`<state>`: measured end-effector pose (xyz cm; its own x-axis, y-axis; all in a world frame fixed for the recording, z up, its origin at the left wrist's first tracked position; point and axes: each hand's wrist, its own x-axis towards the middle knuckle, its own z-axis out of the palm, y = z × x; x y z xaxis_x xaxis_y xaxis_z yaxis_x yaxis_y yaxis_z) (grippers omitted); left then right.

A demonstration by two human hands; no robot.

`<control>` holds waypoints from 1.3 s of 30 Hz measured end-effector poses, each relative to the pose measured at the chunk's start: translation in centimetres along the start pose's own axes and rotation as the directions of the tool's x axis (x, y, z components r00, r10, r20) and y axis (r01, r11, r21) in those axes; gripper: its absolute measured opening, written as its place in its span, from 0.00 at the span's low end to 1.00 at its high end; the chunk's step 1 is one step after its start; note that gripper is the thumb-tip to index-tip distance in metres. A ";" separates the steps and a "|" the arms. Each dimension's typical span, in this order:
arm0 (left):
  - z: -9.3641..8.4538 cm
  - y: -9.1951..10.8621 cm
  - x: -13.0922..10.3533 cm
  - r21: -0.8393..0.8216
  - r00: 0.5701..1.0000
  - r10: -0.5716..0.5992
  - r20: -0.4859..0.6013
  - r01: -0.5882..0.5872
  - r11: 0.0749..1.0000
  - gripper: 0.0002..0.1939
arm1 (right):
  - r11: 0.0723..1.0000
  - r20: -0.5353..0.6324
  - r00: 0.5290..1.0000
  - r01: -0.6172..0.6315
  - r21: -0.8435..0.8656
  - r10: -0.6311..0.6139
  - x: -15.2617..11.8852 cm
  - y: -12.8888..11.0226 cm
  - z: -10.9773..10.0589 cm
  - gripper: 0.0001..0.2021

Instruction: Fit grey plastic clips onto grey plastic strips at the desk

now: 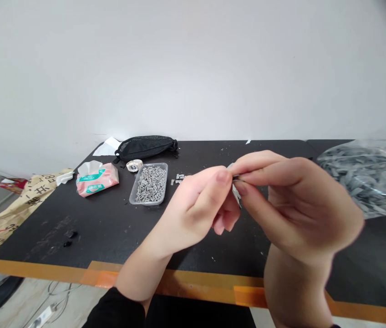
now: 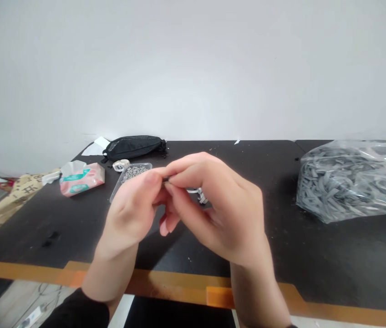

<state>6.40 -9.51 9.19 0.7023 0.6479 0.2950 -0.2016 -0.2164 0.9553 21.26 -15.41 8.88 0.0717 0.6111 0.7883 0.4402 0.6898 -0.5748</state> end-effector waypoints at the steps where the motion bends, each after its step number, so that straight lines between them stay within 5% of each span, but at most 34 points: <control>1: 0.0 -0.1 0.0 -0.016 1.000 0.008 -0.017 -0.009 1.000 0.29 | 1.000 -0.014 1.000 0.008 -0.007 -0.008 0.0 0.0 0.0 0.12; 14: 0.5 0.6 -0.9 0.035 0.984 0.053 -0.170 -0.048 0.998 0.27 | 0.984 -0.190 0.974 -0.095 0.150 0.123 -0.2 -1.2 0.8 0.20; 24: 0.0 -0.1 -0.5 0.005 0.991 0.047 -0.129 -0.047 0.999 0.27 | 0.975 -0.229 0.955 -0.154 0.160 0.189 0.0 -1.1 1.2 0.17; 29: -0.6 0.0 -0.3 0.222 0.965 0.145 -0.220 -0.095 0.970 0.27 | 0.976 -0.224 0.959 -0.140 0.168 0.176 0.1 -0.9 1.0 0.17; 39: -1.3 1.4 -1.0 0.459 0.955 0.284 -0.085 -0.216 0.862 0.08 | 0.990 -0.178 0.977 -0.097 0.107 0.115 0.0 -0.8 0.7 0.21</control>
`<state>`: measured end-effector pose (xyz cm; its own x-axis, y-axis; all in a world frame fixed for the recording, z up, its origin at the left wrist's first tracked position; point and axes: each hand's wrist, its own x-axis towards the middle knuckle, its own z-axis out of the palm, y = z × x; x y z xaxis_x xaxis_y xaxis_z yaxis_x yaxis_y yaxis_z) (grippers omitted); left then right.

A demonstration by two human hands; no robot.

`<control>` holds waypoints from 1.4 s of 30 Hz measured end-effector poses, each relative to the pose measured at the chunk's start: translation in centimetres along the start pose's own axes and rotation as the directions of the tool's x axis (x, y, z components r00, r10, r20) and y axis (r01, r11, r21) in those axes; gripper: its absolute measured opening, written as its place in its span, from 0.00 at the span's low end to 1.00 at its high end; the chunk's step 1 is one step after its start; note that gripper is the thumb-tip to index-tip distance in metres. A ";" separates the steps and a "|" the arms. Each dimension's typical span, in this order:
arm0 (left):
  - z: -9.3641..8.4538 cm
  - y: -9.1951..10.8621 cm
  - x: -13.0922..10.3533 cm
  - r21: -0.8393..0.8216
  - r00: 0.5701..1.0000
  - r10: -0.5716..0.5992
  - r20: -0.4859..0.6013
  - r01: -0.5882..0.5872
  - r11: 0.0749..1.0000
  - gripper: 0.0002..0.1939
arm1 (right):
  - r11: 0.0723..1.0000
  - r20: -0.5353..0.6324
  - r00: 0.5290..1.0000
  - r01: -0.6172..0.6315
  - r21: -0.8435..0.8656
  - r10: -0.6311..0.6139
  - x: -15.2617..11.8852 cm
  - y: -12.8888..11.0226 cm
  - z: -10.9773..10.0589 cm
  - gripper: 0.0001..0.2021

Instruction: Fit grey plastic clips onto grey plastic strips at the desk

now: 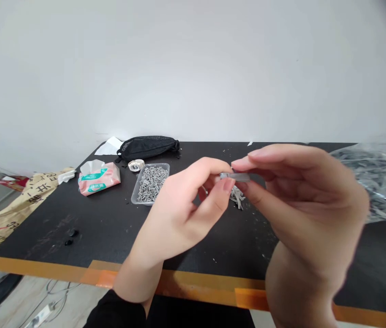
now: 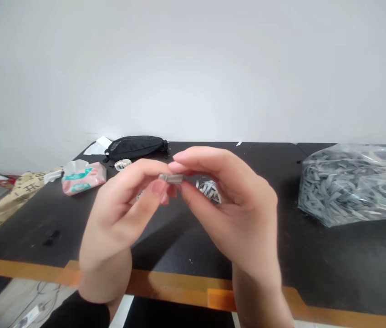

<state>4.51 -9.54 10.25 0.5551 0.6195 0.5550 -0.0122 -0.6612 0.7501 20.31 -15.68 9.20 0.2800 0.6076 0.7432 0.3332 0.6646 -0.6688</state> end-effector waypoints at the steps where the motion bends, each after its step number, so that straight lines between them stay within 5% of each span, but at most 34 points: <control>1: -0.1 0.1 -0.1 0.032 1.000 0.021 0.012 -0.021 0.999 0.08 | 1.000 0.017 1.000 0.008 -0.011 -0.007 0.0 0.1 -0.1 0.22; 9: -0.3 0.3 -0.1 0.319 0.984 0.177 0.011 -0.172 0.932 0.08 | 0.994 0.143 0.990 0.002 -0.110 0.014 0.5 0.0 -1.0 0.17; 13: -0.2 0.2 0.1 0.306 0.974 0.229 -0.003 -0.217 0.927 0.07 | 0.994 0.133 0.986 -0.092 -0.053 0.098 0.4 0.3 -0.9 0.12; 21: 0.0 -0.1 -0.1 0.140 0.997 0.005 -0.076 0.006 0.990 0.04 | 0.990 0.157 0.985 -0.057 -0.125 0.077 0.5 0.9 -0.7 0.04; 26: -0.3 -0.6 0.3 -0.184 0.999 -0.043 -0.019 0.039 0.982 0.07 | 0.997 0.253 0.965 -0.055 -0.050 0.066 0.8 0.9 -1.0 0.07; 29: -0.4 -1.5 0.8 -0.547 0.988 -0.010 0.156 0.095 0.832 0.06 | 0.987 0.361 0.931 -0.111 0.117 0.061 1.0 1.3 -1.2 0.11; 32: -0.4 -2.4 1.4 -0.695 0.969 0.007 0.247 0.172 0.698 0.07 | 0.956 0.384 0.919 -0.184 0.228 0.086 1.1 1.8 -1.2 0.11; 38: -0.6 -2.1 1.3 -0.407 0.983 -0.088 0.158 0.146 0.902 0.18 | 0.947 0.333 0.917 -0.282 0.155 0.219 1.6 2.6 -1.0 0.07; 42: -0.7 -2.3 1.5 -0.271 0.992 -0.087 0.085 0.108 0.957 0.14 | 0.949 0.346 0.905 -0.298 0.102 0.247 1.9 3.1 -0.9 0.06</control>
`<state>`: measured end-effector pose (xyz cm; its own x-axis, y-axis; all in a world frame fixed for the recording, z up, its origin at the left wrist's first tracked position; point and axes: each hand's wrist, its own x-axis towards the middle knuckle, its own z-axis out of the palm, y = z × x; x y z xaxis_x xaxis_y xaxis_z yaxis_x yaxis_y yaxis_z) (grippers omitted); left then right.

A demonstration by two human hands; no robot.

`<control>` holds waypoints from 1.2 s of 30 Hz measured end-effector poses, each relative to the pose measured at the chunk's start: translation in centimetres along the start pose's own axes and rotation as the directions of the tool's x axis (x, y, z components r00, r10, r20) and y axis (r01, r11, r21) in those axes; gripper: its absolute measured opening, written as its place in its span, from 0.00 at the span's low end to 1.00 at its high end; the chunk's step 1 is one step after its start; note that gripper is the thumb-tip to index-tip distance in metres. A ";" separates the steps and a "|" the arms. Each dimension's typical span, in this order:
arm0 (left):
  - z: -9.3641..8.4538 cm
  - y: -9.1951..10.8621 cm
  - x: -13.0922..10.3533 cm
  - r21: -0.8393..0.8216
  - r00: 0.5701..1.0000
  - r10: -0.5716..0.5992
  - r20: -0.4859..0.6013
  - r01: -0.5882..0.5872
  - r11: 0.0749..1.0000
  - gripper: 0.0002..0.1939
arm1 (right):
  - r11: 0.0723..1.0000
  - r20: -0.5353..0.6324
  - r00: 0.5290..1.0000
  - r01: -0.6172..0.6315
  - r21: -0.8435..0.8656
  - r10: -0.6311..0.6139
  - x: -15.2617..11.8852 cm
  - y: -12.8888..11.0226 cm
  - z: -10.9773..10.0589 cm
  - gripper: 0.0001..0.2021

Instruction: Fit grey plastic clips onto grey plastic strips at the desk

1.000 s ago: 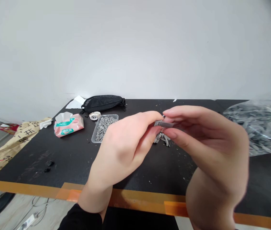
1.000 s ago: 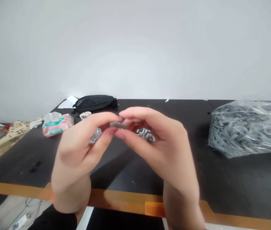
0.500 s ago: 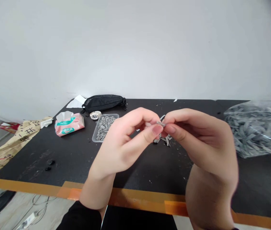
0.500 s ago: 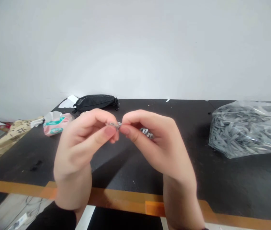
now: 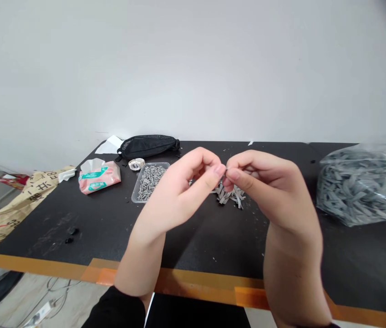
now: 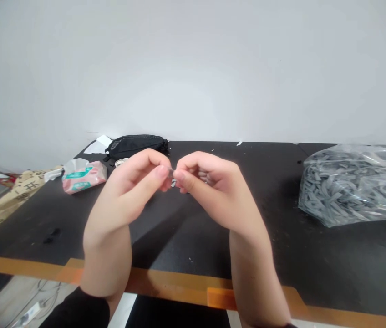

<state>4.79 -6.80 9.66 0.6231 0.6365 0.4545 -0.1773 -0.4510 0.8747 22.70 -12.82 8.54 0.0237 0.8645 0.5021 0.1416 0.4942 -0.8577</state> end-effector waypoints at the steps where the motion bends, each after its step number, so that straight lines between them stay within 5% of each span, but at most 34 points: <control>1: -0.1 -0.3 0.2 -0.030 1.000 0.006 0.020 -0.005 1.000 0.14 | 1.000 0.026 1.000 -0.011 0.029 0.010 0.2 0.3 0.0 0.06; 4: -0.6 -1.6 1.1 -0.176 0.991 0.033 0.129 -0.010 0.984 0.15 | 0.971 0.145 0.988 -0.078 0.225 0.046 0.9 1.9 0.1 0.08; 6: -1.1 -2.7 1.9 -0.107 0.991 -0.013 0.134 0.028 0.994 0.18 | 0.950 0.148 0.985 -0.128 0.285 0.089 1.6 3.4 0.5 0.11; 11: -3.7 -7.1 3.8 0.314 0.961 -0.261 -0.096 0.278 0.908 0.16 | 0.952 -0.128 0.947 -0.303 -0.038 0.296 3.8 7.9 1.1 0.11; 15: -6.0 -11.9 4.6 0.585 0.802 -0.547 -0.239 0.569 0.578 0.13 | 0.854 -0.177 0.886 -0.461 -0.241 0.429 4.6 10.9 0.0 0.09; 18: -6.3 -14.9 4.9 0.683 0.687 -0.677 -0.264 0.629 0.372 0.15 | 0.702 -0.128 0.818 -0.552 -0.450 0.561 4.6 12.4 -1.2 0.09; 20: -6.1 -16.0 5.0 0.723 0.652 -0.705 -0.279 0.626 0.292 0.16 | 0.579 -0.104 0.757 -0.572 -0.581 0.645 4.4 13.4 -1.6 0.10; 24: -6.5 -15.8 5.0 0.768 0.652 -0.688 -0.317 0.603 0.217 0.17 | 0.390 -0.097 0.655 -0.554 -0.735 0.749 4.2 16.3 -1.4 0.11; 27: -8.5 -14.5 4.5 0.783 0.643 -0.661 -0.386 0.608 0.135 0.17 | 0.311 -0.126 0.631 -0.534 -0.786 0.766 4.0 18.4 -0.8 0.14; 33: -12.4 -13.3 3.0 0.769 0.438 -0.777 -0.453 0.633 -0.092 0.18 | 0.276 -0.126 0.611 -0.520 -0.808 0.782 3.5 20.3 -0.4 0.15; 36: -12.7 -14.0 3.0 0.780 0.385 -0.818 -0.427 0.615 -0.118 0.18 | 0.310 -0.102 0.615 -0.525 -0.792 0.782 3.4 20.4 -0.6 0.14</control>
<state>-0.52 9.42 0.90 0.0598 0.8813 -0.4688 0.9980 -0.0436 0.0453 26.25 0.11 -7.19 0.2261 0.9088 -0.3507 0.8156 -0.3734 -0.4419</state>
